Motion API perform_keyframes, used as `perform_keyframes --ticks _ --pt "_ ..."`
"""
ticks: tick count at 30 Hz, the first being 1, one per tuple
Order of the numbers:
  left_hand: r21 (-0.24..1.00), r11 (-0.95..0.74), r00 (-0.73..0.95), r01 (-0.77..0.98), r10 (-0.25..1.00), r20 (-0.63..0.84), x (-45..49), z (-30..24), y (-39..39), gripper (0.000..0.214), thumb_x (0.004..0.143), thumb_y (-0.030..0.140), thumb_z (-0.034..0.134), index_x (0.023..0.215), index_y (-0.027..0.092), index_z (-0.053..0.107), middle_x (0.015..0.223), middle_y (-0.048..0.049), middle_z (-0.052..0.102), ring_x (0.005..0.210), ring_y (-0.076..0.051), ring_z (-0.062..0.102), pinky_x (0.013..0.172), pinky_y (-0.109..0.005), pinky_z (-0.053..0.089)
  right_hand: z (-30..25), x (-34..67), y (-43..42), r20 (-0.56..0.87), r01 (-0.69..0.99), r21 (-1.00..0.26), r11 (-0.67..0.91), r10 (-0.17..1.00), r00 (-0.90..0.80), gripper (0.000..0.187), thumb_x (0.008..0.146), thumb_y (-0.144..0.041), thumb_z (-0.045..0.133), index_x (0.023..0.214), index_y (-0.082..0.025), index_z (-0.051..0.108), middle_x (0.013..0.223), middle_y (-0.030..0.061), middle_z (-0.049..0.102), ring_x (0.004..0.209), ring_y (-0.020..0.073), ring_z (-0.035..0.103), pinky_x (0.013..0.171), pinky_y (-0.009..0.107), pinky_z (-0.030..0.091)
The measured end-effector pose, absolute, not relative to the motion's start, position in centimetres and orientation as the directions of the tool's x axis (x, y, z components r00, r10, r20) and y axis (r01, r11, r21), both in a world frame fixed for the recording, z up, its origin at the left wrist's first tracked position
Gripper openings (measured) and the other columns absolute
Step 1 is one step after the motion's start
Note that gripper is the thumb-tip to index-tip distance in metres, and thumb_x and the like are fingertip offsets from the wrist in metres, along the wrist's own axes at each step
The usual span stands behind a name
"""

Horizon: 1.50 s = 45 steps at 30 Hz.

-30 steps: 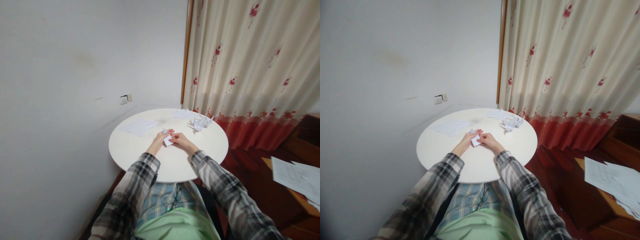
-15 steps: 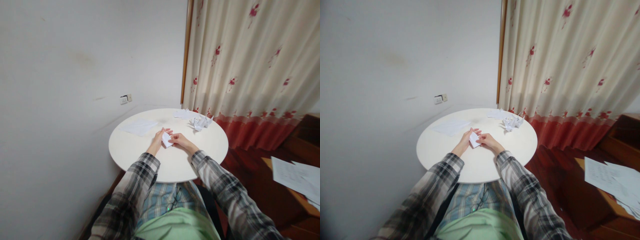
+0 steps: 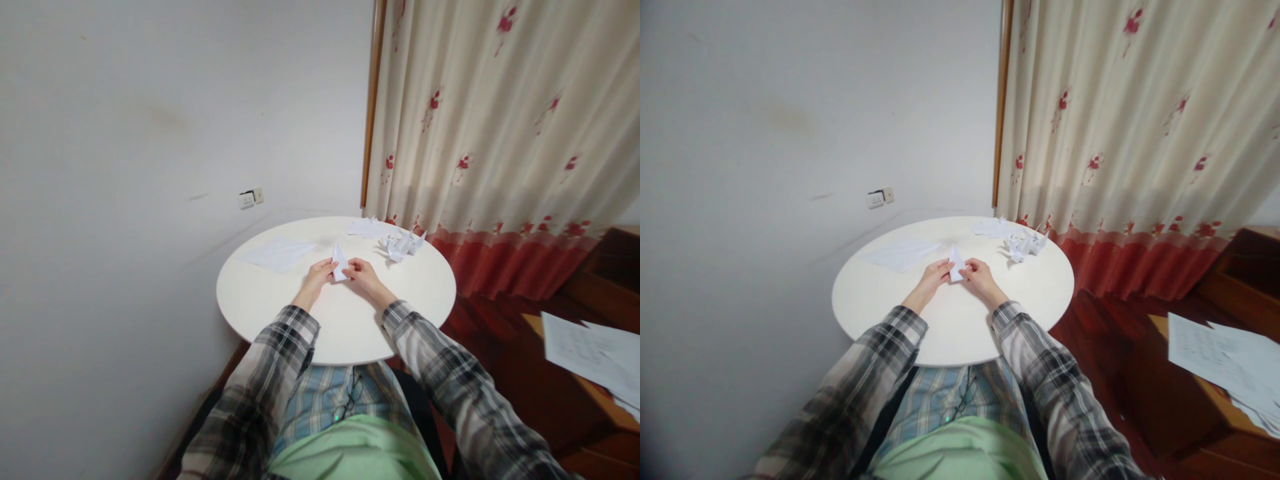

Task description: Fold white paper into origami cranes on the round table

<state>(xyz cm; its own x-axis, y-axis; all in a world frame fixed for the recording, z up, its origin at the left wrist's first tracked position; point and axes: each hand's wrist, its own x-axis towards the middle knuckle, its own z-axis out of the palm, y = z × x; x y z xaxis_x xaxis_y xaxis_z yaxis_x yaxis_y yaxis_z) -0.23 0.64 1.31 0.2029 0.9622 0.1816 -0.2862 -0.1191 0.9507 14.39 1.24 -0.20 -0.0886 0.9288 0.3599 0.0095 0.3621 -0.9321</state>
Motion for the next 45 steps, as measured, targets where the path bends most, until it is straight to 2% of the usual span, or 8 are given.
perform_keyframes --ticks 5,12,21,27,30,35,41,45 --pt "0.956 -0.140 0.180 -0.257 0.965 0.190 -0.31 0.93 1.03 0.035 0.060 0.033 0.071 0.087 0.010 0.065 0.084 -0.0081 0.068 0.076 -0.015 0.060 0.075 -0.028 0.045 -0.17 14.39 1.22 0.378 0.028 -0.925 0.380 0.924 -0.062 0.019 0.057 -0.028 0.064 0.069 -0.017 0.054 0.051 -0.0059 0.048 0.047 0.0076 0.042 0.048 0.022 0.036" --pt "0.972 -0.193 0.158 -0.131 0.964 0.212 -0.41 0.45 1.47 0.035 0.060 0.042 0.069 0.080 0.012 0.067 0.071 -0.0049 0.065 0.061 -0.012 0.054 0.055 -0.022 0.036 -0.19 14.53 1.35 0.382 0.063 -0.922 0.383 0.924 -0.025 0.018 0.057 -0.030 0.063 0.062 -0.018 0.052 0.053 -0.0043 0.050 0.050 0.0090 0.044 0.051 0.023 0.036" --pt "0.975 -0.217 0.078 -0.052 0.972 0.220 -0.44 0.95 1.09 0.024 0.061 0.036 0.069 0.066 0.013 0.064 0.048 0.0011 0.055 0.042 -0.006 0.041 0.043 -0.021 0.027 -0.23 14.68 1.66 0.456 0.184 -0.880 0.439 0.888 0.062 0.019 0.059 -0.036 0.063 0.063 -0.017 0.059 0.069 0.0016 0.058 0.064 0.0129 0.048 0.066 0.027 0.039" --pt "0.989 -0.112 0.116 -0.101 0.986 0.123 -0.25 0.94 1.14 0.036 0.057 0.041 0.072 0.077 0.012 0.064 0.061 -0.0055 0.065 0.055 -0.012 0.058 0.052 -0.021 0.038 0.10 14.70 1.47 0.379 0.065 -0.924 0.377 0.925 0.014 0.026 0.059 -0.040 0.064 0.070 -0.018 0.059 0.067 0.0022 0.059 0.054 0.0120 0.050 0.053 0.026 0.041" --pt "0.984 -0.128 0.127 -0.124 0.981 0.144 -0.21 1.00 1.01 0.038 0.057 0.041 0.072 0.079 0.012 0.063 0.068 -0.0064 0.066 0.065 -0.015 0.062 0.057 -0.022 0.040 0.28 14.59 1.24 0.353 -0.009 -0.936 0.353 0.936 -0.007 0.027 0.058 -0.042 0.066 0.069 -0.018 0.058 0.064 0.0016 0.059 0.054 0.0127 0.052 0.055 0.026 0.043" --pt "0.974 -0.164 0.137 -0.159 0.973 0.186 -0.18 1.03 0.85 0.035 0.059 0.042 0.070 0.076 0.012 0.063 0.075 -0.0072 0.067 0.075 -0.018 0.063 0.068 -0.026 0.044 0.36 14.54 1.18 0.374 -0.019 -0.927 0.374 0.927 0.027 0.030 0.058 -0.046 0.066 0.062 -0.018 0.058 0.060 0.0026 0.060 0.056 0.0135 0.053 0.058 0.026 0.044" --pt "0.963 -0.153 0.157 -0.220 0.969 0.190 -0.10 0.78 1.20 0.035 0.056 0.040 0.072 0.070 0.010 0.062 0.074 -0.0082 0.067 0.074 -0.018 0.064 0.077 -0.032 0.046 0.33 14.70 1.37 0.390 0.015 -0.921 0.389 0.920 0.036 0.030 0.057 -0.045 0.066 0.057 -0.015 0.058 0.053 0.0012 0.059 0.050 0.0117 0.052 0.053 0.024 0.042" --pt "0.968 -0.147 0.145 -0.203 0.973 0.178 -0.07 0.69 1.30 0.035 0.056 0.040 0.073 0.070 0.010 0.062 0.071 -0.0081 0.066 0.070 -0.017 0.063 0.074 -0.031 0.046 0.33 14.64 1.32 0.386 -0.003 -0.922 0.386 0.922 0.028 0.028 0.057 -0.043 0.066 0.057 -0.016 0.057 0.052 0.0009 0.059 0.050 0.0121 0.053 0.053 0.024 0.043"
